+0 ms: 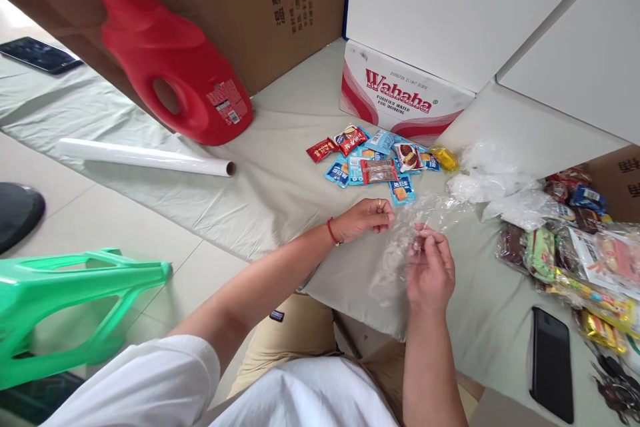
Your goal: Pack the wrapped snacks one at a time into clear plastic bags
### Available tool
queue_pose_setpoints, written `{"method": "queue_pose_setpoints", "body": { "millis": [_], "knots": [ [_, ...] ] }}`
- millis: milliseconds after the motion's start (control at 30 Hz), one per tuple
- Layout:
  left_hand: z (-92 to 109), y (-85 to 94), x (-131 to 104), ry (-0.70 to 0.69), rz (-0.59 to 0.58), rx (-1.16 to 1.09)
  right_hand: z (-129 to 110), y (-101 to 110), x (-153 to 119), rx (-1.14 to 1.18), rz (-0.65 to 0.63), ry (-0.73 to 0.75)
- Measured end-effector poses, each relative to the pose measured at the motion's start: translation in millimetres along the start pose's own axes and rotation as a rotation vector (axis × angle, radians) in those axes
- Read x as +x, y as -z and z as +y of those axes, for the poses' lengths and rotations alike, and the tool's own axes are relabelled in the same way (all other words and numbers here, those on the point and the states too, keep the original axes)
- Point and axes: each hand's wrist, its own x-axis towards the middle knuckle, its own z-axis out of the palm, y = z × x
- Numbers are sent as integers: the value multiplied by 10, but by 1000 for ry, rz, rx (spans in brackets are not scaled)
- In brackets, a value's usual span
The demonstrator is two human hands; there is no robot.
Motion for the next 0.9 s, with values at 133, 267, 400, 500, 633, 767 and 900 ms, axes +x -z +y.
{"method": "queue_pose_setpoints", "body": {
  "millis": [133, 267, 400, 500, 633, 767, 900],
  "knots": [
    [38, -74, -50, 36, -75, -40, 32, -49, -21, -690, -31, 347],
    [-29, -116, -28, -29, -66, -82, 118, -201, -3, -989, -234, 483],
    [-119, -66, 48, -63, 60, -148, 124, -295, -22, -876, -375, 420],
    [-137, -12, 84, -47, 186, -221, 52, -248, -54, -669, -300, 339],
    [-103, -5, 72, 12, 179, -238, 28, -110, -5, -549, 60, 212],
    [-75, -45, 32, -4, 127, -200, 119, -79, 86, -540, 75, 61],
    [-115, -67, 46, -9, 159, -177, 179, -160, 87, -579, 3, 22]
  ]
}}
